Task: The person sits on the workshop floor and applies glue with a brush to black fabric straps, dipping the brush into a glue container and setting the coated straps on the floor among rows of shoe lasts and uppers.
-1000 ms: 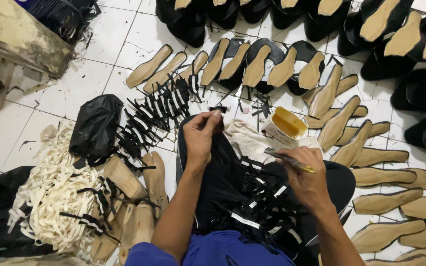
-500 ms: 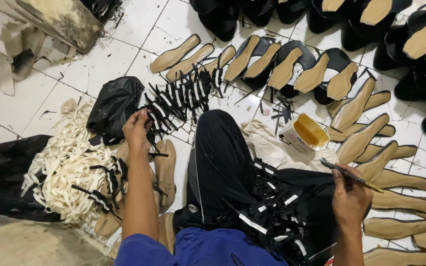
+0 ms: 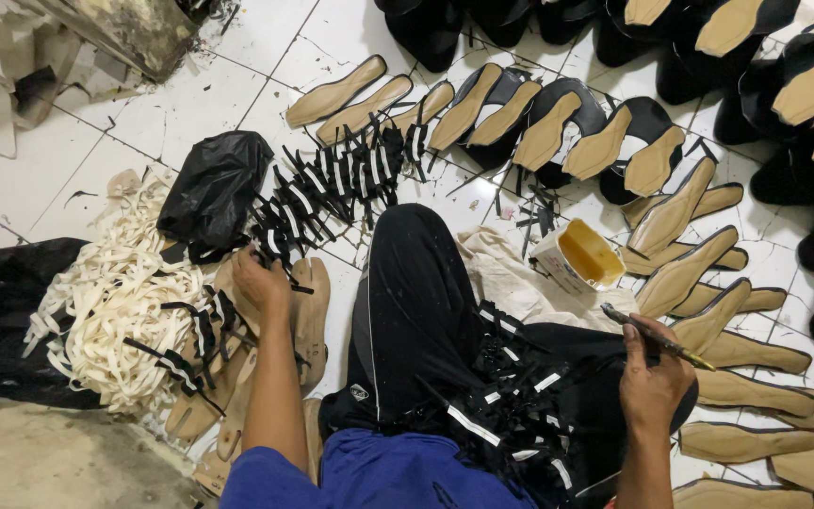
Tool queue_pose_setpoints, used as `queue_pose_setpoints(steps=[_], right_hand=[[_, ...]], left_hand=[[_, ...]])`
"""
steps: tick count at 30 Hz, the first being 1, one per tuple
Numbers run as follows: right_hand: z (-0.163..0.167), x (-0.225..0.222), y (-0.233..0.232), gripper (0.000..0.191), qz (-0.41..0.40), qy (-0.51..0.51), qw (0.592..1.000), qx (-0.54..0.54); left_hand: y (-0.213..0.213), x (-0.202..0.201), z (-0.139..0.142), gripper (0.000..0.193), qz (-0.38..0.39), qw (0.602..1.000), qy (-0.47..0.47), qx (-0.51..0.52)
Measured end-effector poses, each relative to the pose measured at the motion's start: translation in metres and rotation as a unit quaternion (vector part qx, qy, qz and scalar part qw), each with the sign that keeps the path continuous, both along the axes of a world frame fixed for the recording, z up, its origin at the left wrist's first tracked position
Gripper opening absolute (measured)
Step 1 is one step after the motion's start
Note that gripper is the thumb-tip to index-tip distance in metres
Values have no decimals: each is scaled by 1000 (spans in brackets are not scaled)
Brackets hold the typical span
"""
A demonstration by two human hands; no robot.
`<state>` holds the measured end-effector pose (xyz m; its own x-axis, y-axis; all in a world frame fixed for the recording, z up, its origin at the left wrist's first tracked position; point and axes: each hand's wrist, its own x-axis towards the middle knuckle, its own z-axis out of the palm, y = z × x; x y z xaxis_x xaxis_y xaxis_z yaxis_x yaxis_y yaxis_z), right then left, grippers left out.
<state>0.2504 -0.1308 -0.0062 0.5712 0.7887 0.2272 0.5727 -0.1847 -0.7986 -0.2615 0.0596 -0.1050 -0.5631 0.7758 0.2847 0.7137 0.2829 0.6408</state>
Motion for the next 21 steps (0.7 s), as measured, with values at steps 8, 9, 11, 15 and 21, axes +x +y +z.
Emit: queue_pose_setpoints(steps=[8, 9, 11, 15, 21], right_hand=[[-19, 13, -6, 15, -20, -5, 999, 36], [-25, 15, -6, 15, -27, -10, 998, 50], [-40, 19, -6, 15, -45, -20, 996, 75], [-74, 27, 5, 19, -55, 150, 979, 126], [-98, 25, 7, 16, -70, 160, 972, 157]], left_hand=[[-14, 8, 43, 22, -41, 968, 136, -205], [-14, 15, 53, 25, -49, 969, 136, -199], [-10, 36, 74, 28, -113, 986, 107, -56], [-18, 112, 109, 27, -255, 958, 23, 129], [-37, 253, 118, 30, -641, 765, -68, 16]])
